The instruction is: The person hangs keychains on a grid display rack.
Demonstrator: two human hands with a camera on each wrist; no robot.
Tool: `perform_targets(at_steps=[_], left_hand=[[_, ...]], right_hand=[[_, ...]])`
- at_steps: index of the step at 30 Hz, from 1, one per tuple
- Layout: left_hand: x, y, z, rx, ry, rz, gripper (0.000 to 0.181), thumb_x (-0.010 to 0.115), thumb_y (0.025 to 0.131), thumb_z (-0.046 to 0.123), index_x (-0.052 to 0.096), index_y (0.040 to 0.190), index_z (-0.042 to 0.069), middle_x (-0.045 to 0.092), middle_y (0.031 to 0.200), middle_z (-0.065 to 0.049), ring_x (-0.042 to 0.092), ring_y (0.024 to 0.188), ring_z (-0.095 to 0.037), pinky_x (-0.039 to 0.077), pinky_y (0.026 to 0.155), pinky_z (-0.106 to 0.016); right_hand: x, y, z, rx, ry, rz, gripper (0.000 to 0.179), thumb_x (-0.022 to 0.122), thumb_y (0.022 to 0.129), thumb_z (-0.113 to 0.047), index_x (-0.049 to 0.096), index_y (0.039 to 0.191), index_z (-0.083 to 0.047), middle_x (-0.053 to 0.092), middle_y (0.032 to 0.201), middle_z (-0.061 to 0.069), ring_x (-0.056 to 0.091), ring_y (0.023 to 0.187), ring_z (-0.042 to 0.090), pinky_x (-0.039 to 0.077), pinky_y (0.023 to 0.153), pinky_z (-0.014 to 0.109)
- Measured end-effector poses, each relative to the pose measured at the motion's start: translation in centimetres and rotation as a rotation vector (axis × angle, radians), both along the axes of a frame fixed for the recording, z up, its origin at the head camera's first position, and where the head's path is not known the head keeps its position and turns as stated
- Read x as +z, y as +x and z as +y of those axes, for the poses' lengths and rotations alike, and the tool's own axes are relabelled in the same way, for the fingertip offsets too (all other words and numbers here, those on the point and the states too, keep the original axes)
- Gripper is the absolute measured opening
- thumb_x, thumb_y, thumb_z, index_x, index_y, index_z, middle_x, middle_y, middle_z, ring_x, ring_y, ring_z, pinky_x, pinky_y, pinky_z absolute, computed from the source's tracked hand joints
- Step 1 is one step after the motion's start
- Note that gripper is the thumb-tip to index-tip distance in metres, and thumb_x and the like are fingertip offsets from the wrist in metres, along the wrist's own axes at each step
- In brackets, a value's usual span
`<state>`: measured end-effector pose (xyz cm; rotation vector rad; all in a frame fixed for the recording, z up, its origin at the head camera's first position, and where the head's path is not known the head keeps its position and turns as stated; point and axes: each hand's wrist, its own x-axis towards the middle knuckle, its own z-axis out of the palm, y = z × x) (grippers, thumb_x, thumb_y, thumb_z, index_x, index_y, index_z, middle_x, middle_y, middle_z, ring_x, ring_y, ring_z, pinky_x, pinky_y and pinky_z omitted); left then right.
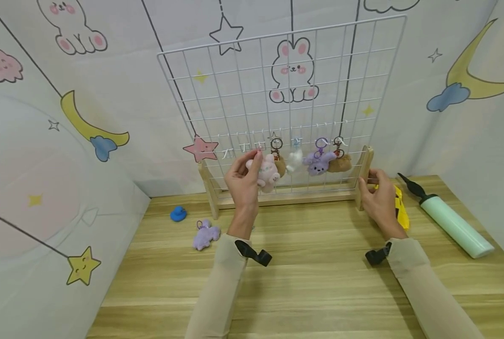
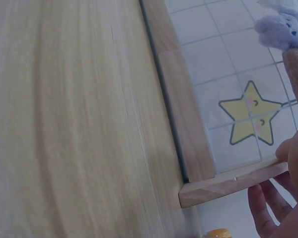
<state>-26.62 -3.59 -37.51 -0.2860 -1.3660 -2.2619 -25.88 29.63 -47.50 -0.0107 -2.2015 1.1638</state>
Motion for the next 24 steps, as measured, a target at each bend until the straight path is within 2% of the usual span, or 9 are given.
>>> perform_targets(at_steps=[8,13,16,20,24], left_hand=[[-0.2,-0.6,0.1,0.059,-0.022,-0.012,0.017,0.081,0.099,0.01,0.078,0.113,0.001,0.081,0.109,-0.004,0.075,0.1,-0.015,0.061,0.088,-0.023],[-0.2,-1.3,0.2,0.087,0.006,-0.052,0.012,0.083,0.097,0.01,0.075,0.104,0.005,0.08,0.103,-0.002,0.075,0.096,-0.015,0.061,0.084,-0.023],[-0.1,-1.6,0.1,0.105,0.025,-0.065,0.016,0.084,0.095,0.009,0.069,0.101,0.007,0.079,0.102,-0.002,0.074,0.096,-0.015,0.061,0.084,-0.023],[-0.2,-1.6,-0.2,0.132,-0.005,-0.071,0.024,0.086,0.094,0.01,0.065,0.106,0.009,0.078,0.11,-0.003,0.073,0.106,-0.016,0.057,0.097,-0.024],[-0.8,-1.3,-0.8,0.179,-0.071,-0.063,0.028,0.085,0.094,0.01,0.066,0.114,0.004,0.076,0.12,-0.01,0.069,0.114,-0.019,0.051,0.111,-0.034]], right_hand=[[-0.1,0.0,0.0,-0.003,0.004,-0.001,0.039,0.065,0.108,-0.019,0.061,0.137,0.007,0.068,0.128,0.03,0.071,0.113,0.046,0.043,0.078,0.003],[-0.2,0.0,0.0,-0.008,0.007,-0.002,0.038,0.065,0.108,-0.018,0.061,0.136,0.007,0.068,0.128,0.03,0.071,0.113,0.045,0.043,0.077,0.003],[-0.2,0.0,0.0,-0.005,0.007,0.005,0.037,0.065,0.108,-0.017,0.061,0.135,0.007,0.069,0.127,0.03,0.071,0.112,0.045,0.044,0.077,0.003],[-0.3,-0.1,0.1,0.003,-0.001,0.025,0.036,0.065,0.108,-0.017,0.062,0.134,0.008,0.069,0.125,0.03,0.071,0.111,0.046,0.042,0.077,0.001],[-0.3,-0.2,0.1,0.009,0.0,0.032,0.037,0.065,0.108,-0.017,0.062,0.134,0.009,0.068,0.125,0.031,0.071,0.111,0.047,0.04,0.076,-0.002]])
